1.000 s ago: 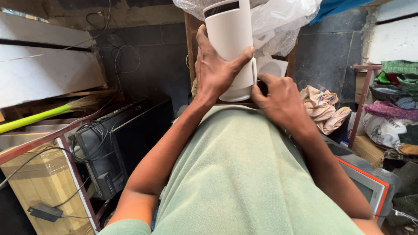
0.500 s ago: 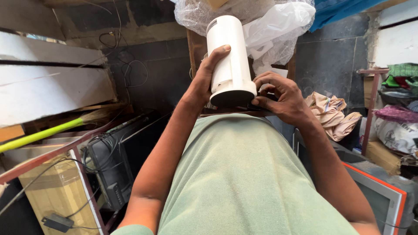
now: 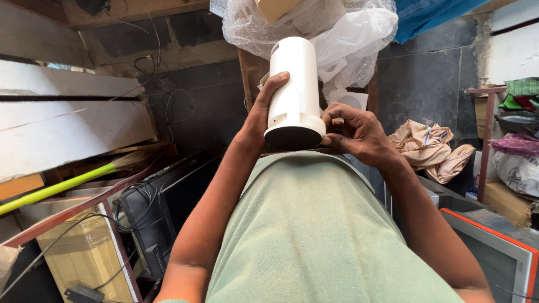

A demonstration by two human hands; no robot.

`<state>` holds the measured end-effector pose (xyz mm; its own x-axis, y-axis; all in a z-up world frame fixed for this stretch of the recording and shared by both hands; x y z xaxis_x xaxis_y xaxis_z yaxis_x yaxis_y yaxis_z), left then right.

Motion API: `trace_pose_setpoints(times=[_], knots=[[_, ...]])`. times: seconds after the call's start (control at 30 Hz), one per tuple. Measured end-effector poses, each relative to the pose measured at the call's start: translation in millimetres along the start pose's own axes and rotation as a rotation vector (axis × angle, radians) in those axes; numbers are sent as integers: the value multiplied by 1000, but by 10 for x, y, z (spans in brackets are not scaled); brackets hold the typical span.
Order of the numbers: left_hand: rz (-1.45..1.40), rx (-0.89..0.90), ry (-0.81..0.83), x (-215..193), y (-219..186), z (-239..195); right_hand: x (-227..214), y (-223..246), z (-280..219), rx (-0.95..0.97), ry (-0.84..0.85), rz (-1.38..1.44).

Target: The person opens a cardboard box and removes a white cylindrical device wrapped in protective material. They unwrap the device, inspect it, and then open a small accessory box to retrieve a power cable and a manual. The person places the cable and manual on the table and continues to handle the device.

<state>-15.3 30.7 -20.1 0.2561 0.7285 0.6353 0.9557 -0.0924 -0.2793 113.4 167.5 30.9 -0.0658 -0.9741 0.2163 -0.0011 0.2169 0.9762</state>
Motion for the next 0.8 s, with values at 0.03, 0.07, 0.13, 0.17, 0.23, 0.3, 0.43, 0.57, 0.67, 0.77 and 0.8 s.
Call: trace_pose_setpoints(times=[0.03, 0.07, 0.13, 0.17, 0.23, 0.3, 0.43, 0.57, 0.67, 0.77, 0.8], knots=[[3, 9, -17, -4, -3, -8, 13, 18, 10, -13, 12, -10], [6, 18, -33, -13, -9, -15, 25, 33, 29, -32, 24, -37], [10, -22, -29, -25, 18, -21, 36, 71, 50, -63, 48, -94], [11, -42, -28, -34, 29, -22, 43, 104, 58, -86, 75, -160], [12, -47, -3, -28, 39, -20, 63, 181, 78, -137, 131, -288], [29, -29, 5, -38, 46, -34, 78, 256, 76, -175, 149, -503], [49, 22, 51, -29, 127, -39, 152, 291, 64, -229, 145, -666], [25, 42, 96, -61, 182, -49, 217, 232, 15, -155, 107, -717], [-12, 1, 91, -96, 231, -44, 261, 246, -25, -221, 100, -716], [18, 25, 74, -117, 233, -39, 271, 219, -43, -261, 120, -771], [21, 24, 57, -129, 233, -35, 269, 197, -51, -255, 125, -781]])
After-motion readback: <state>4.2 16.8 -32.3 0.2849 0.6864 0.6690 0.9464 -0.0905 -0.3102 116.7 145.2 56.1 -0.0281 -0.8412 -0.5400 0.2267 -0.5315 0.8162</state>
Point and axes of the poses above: each hand's wrist, its own z-axis towards the middle knuckle, its own x-axis out of the palm, y = z × x, the point moved 5 cm from there along z, towards the middle knuckle, and after that the axes turned 13 degrees about -x, right-handed, at the moved point
